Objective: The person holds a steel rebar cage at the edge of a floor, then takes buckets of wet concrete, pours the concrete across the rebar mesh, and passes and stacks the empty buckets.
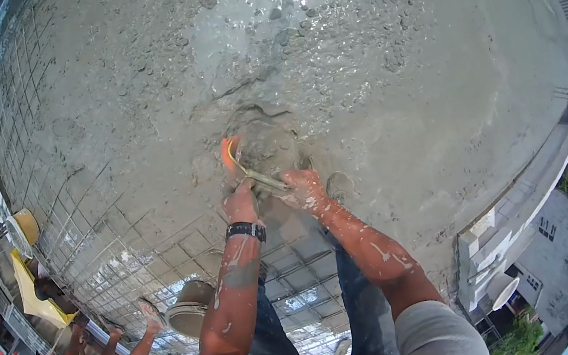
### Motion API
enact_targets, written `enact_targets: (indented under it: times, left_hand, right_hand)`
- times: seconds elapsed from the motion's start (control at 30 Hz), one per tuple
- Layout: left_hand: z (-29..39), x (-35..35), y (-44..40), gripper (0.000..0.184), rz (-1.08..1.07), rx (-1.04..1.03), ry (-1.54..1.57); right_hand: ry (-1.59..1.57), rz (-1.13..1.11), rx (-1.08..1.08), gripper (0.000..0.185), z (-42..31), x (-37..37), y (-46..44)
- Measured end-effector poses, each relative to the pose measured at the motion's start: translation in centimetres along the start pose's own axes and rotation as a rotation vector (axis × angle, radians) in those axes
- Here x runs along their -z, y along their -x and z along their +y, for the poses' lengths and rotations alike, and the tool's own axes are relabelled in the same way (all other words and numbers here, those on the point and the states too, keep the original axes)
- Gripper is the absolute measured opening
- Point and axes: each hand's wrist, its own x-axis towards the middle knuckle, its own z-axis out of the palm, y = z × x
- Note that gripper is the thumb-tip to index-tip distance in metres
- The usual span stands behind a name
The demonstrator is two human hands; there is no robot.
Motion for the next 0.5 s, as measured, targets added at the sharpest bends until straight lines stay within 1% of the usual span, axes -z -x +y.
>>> enact_targets:
  times: [0.03,0.07,0.1,0.13,0.17,0.23,0.27,0.3,0.33,0.37,0.4,0.43,0.47,0.5]
  left_hand:
    - [0.1,-3.6,0.5,0.029,-0.19,-0.107,0.082]
    - [0.3,-7.2,1.0,0.034,-0.391,-0.194,0.18]
    - [2.1,-11.0,2.7,0.036,-0.517,-0.313,0.139]
    - [3.5,-13.5,4.3,0.038,-0.63,-0.43,0.109]
    - [3.3,-14.2,4.3,0.038,-0.644,-0.454,0.007]
    - [3.5,-14.9,3.6,0.038,-0.678,-0.51,-0.17]
    - [2.6,-14.2,3.3,0.038,-0.637,-0.409,-0.179]
    - [1.1,-12.6,2.8,0.038,-0.594,-0.31,-0.187]
    - [-1.1,-10.9,1.3,0.037,-0.541,-0.247,-0.276]
    - [-3.9,-8.7,-0.8,0.036,-0.482,-0.186,-0.356]
    - [-7.2,-5.5,-3.1,0.036,-0.475,-0.274,-0.594]
    - [-9.7,-2.5,-3.9,0.036,-0.495,-0.401,-0.867]
    - [-12.3,0.6,-4.7,0.035,-0.492,-0.543,-1.132]
    - [-13.7,2.4,-4.5,0.035,-0.483,-0.542,-1.187]
  right_hand:
    - [-0.127,0.079,-0.123,0.022,2.0,2.5,-0.3]
    - [-0.205,0.201,-0.32,0.026,2.1,7.1,-2.3]
    - [-0.224,0.324,-0.451,0.027,4.3,10.5,-4.4]
    - [-0.432,0.37,-0.483,0.029,4.7,15.4,-6.2]
    - [-0.404,0.32,-0.659,0.037,3.7,20.9,-7.7]
    - [-0.282,0.21,-0.688,0.068,8.7,27.9,-9.4]
    - [-0.246,0.209,-0.698,0.073,6.5,32.3,-10.1]
    - [-0.212,0.206,-0.706,0.077,5.9,35.2,-10.7]
    - [-0.19,0.315,-0.689,0.074,10.2,37.9,-11.4]
    - [-0.266,0.315,-0.679,0.069,8.6,40.8,-11.7]
    - [-0.342,0.314,-0.67,0.064,6.8,43.6,-12.0]
    - [-0.401,0.341,-0.622,0.065,5.7,45.1,-11.9]
    - [-0.466,0.374,-0.633,0.065,5.7,45.9,-11.8]
    - [-0.531,0.408,-0.644,0.065,5.7,46.6,-11.9]
